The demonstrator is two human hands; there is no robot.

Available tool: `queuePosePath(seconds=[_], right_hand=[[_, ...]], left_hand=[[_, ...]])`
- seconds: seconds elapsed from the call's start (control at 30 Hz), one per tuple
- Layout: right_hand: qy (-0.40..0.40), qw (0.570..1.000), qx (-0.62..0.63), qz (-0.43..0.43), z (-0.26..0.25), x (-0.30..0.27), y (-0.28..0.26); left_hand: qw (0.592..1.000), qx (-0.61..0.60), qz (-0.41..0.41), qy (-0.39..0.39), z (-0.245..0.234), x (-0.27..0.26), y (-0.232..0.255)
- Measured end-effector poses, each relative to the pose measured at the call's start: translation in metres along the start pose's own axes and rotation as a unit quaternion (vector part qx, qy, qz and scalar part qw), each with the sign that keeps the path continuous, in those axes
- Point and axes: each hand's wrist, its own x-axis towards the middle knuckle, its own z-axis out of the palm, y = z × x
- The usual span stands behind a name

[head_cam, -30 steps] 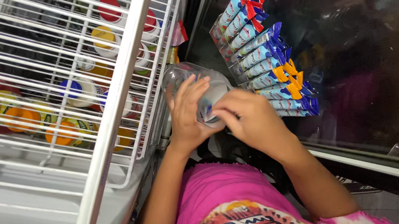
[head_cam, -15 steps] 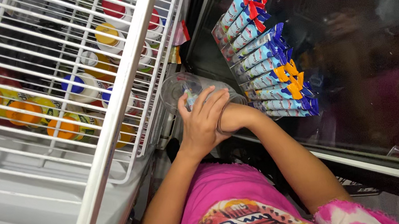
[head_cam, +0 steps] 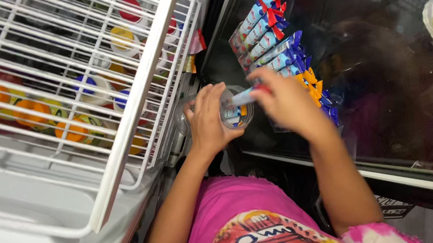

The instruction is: The person repeatedly takes individually wrapped ice cream bars from a freezer door rack and places them into a clear plastic container. The person then places several beverage cans into the freezer door rack.

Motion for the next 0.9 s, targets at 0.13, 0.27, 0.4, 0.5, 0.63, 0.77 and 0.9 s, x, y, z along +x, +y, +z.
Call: queuePosePath(seconds=[0.13,0.27,0.4,0.5,0.63,0.77,0.9], right_hand=[[0.052,0.990,0.113,0.069,-0.041,0.005,-0.005],[0.100,0.967,0.209,0.109,-0.055,0.014,-0.001],[0.166,0.961,0.214,0.057,-0.068,0.010,0.000],[0.235,0.963,0.133,0.026,-0.078,0.010,-0.007],[0.283,0.955,-0.085,0.005,-0.078,0.022,-0.016],[0.307,0.913,-0.260,-0.067,-0.065,0.042,-0.017],[0.300,0.910,-0.280,-0.051,-0.055,0.049,-0.018]], left_hand=[[1.000,0.000,0.003,0.019,0.001,0.000,0.000],[1.000,0.001,0.009,0.026,-0.001,0.001,-0.001],[1.000,0.002,-0.005,0.024,0.003,0.002,-0.003],[0.999,-0.006,-0.030,-0.009,0.005,0.005,-0.002],[0.995,0.013,-0.040,-0.093,0.011,0.017,-0.002],[0.989,0.069,0.004,-0.132,0.027,0.040,-0.002],[0.983,0.094,0.002,-0.158,0.043,0.058,-0.003]])
